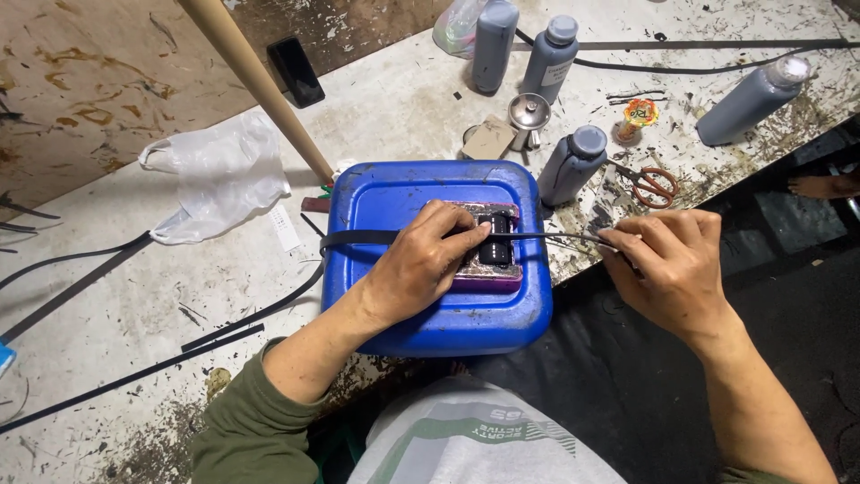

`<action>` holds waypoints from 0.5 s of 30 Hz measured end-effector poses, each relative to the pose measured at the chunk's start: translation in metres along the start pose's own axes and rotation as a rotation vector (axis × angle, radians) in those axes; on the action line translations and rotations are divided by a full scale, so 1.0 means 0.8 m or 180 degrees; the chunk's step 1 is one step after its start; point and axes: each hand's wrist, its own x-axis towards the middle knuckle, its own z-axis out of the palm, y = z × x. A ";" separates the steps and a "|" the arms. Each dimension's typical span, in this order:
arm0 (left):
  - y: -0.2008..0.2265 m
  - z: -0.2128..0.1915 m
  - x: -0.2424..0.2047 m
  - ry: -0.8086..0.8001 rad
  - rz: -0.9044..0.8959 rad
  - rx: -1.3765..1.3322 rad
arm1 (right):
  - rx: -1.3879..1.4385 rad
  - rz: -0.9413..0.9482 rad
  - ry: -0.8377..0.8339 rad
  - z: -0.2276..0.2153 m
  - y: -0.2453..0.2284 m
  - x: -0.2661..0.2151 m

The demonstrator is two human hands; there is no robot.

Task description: Applying edge paint to long leather strips using a specialized applicator and hanging them on a rack to dry.

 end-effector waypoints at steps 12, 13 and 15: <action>0.000 0.007 0.000 -0.0075 -0.0140 0.0287 | 0.0349 -0.0442 0.0282 0.046 -0.060 0.091; 0.000 0.007 0.000 -0.0059 -0.0137 0.0269 | 0.0360 -0.0457 0.0279 0.045 -0.059 0.092; 0.002 0.007 0.001 -0.0048 -0.0135 0.0246 | 0.0373 -0.0466 0.0272 0.043 -0.056 0.090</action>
